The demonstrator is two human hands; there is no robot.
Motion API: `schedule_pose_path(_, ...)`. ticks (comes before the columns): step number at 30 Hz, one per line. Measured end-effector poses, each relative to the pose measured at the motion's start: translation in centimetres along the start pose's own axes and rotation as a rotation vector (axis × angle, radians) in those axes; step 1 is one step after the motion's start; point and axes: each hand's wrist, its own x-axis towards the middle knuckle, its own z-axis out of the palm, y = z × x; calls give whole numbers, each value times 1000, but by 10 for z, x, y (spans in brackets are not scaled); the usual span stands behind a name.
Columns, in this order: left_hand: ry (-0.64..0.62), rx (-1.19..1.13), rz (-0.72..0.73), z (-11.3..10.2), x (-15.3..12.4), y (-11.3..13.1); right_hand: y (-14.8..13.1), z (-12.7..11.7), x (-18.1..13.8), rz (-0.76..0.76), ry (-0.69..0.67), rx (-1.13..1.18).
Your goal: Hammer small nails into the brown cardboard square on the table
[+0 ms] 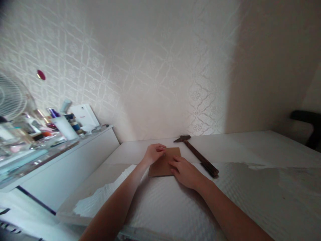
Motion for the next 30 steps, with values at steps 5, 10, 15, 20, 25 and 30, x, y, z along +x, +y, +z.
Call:
schedule_pose_path(5,-39,43,-16,-3,-2,5,-2,-1,-1,-2,7,-6)
schedule_pose_path(10,-60,64,-12,-4,-4,7,-1,-1,0,-3,18,1)
schedule_pose_path(15,-72,68,-21,-5,-4,8,-2,-2,0,2,-5,-6)
schedule_pose_path(20,-68,50,-17,-3,-3,7,-3,-2,-1,10,5,-5)
schedule_pose_path(25,-64,46,-20,-3,-3,6,-2,-2,0,11,-6,-23)
schedule_pose_path(30,-55,51,-12,-2,-3,6,-1,-1,0,3,0,-27)
